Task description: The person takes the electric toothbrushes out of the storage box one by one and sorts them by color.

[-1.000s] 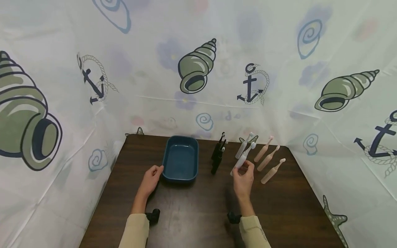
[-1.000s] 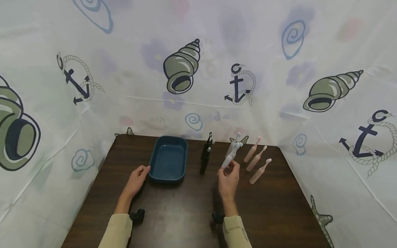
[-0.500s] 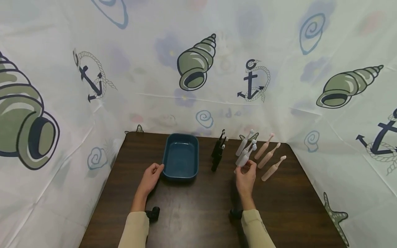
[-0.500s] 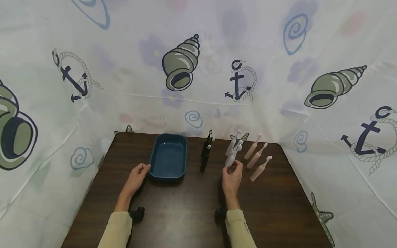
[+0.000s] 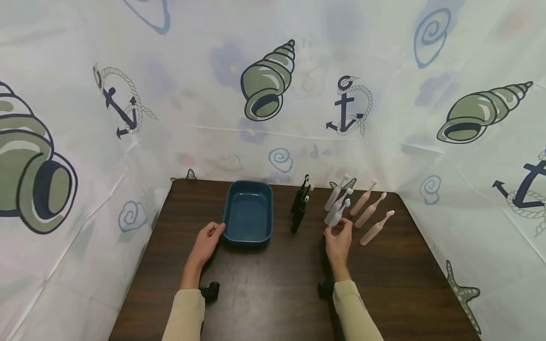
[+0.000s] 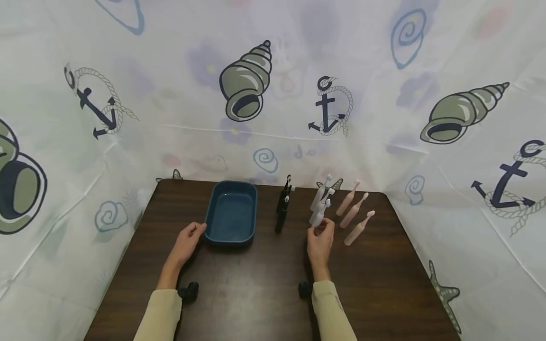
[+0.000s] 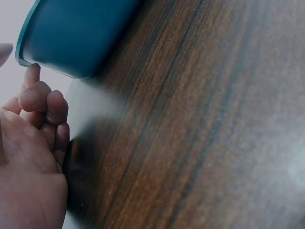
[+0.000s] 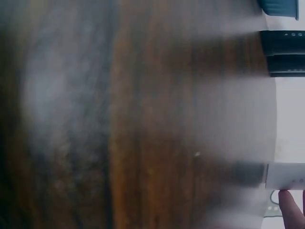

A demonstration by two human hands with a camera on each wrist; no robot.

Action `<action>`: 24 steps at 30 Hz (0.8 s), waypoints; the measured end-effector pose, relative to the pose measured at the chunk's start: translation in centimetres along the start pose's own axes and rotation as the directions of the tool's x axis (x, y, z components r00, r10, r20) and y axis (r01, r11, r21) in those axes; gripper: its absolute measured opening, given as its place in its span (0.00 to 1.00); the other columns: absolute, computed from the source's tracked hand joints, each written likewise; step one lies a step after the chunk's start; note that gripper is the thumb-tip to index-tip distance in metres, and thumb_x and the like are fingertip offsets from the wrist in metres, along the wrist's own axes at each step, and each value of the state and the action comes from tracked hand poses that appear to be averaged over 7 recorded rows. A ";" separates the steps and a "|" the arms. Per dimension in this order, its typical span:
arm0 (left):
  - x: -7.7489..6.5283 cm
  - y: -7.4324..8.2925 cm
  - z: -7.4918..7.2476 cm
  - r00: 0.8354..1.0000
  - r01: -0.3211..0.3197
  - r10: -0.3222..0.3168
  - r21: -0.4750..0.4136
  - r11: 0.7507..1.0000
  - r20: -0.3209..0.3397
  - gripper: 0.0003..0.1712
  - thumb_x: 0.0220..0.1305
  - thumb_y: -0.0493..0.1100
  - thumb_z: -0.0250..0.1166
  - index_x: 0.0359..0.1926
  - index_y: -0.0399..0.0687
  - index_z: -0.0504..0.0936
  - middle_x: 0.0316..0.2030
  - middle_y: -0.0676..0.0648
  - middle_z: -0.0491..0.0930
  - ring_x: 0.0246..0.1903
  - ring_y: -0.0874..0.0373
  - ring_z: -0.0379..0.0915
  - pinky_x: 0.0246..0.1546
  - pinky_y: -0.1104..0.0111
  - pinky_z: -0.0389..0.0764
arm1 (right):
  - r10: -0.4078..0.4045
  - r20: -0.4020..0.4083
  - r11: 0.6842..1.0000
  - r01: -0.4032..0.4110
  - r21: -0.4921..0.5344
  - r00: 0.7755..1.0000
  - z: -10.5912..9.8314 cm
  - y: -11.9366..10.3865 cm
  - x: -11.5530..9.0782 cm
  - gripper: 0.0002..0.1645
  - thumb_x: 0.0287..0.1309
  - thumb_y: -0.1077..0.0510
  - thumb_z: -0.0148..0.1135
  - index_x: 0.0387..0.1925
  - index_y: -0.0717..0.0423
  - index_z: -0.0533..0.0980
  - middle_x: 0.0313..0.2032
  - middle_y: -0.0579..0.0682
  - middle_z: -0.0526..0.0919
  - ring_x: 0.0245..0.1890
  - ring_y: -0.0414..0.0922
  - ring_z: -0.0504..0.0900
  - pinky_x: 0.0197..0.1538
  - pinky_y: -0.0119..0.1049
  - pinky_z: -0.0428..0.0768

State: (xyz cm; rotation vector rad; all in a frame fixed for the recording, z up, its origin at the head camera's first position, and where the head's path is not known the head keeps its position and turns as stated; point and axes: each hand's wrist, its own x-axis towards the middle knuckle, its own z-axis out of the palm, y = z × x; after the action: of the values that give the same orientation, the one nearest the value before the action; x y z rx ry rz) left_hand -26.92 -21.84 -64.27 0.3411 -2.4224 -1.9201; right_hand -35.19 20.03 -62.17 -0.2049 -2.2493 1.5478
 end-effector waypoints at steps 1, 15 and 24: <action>0.0 0.1 0.0 1.000 0.001 -0.001 0.001 1.000 -0.003 0.32 0.79 0.68 0.58 0.42 0.41 0.76 0.27 0.51 0.64 0.29 0.53 0.64 0.39 0.63 0.69 | -0.002 0.002 1.000 0.002 -0.001 1.000 0.0 0.1 0.0 0.26 0.64 0.70 0.65 0.61 0.62 0.69 0.52 0.62 0.78 0.49 0.50 0.81 0.42 0.15 0.77; -0.1 0.3 0.0 1.000 0.008 -0.008 -0.005 1.000 -0.011 0.37 0.79 0.71 0.54 0.44 0.38 0.74 0.27 0.50 0.62 0.31 0.52 0.64 0.41 0.61 0.67 | 0.005 0.006 1.000 -0.005 0.018 1.000 0.3 0.6 0.3 0.27 0.61 0.70 0.66 0.60 0.62 0.68 0.53 0.61 0.78 0.50 0.52 0.81 0.43 0.16 0.78; -0.1 0.4 0.1 0.999 0.024 -0.024 0.000 1.000 -0.025 0.37 0.78 0.72 0.54 0.44 0.39 0.76 0.27 0.51 0.65 0.31 0.52 0.65 0.42 0.61 0.68 | 0.010 0.011 1.000 -0.010 0.002 1.000 0.3 0.6 0.4 0.27 0.61 0.71 0.65 0.60 0.64 0.68 0.53 0.62 0.78 0.51 0.53 0.80 0.43 0.17 0.77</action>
State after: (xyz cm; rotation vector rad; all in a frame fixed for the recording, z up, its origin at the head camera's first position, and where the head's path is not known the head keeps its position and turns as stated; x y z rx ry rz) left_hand -26.89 -21.65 -63.85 0.3933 -2.4144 -1.9127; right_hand -35.75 20.13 -62.71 -0.2082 -2.2582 1.5593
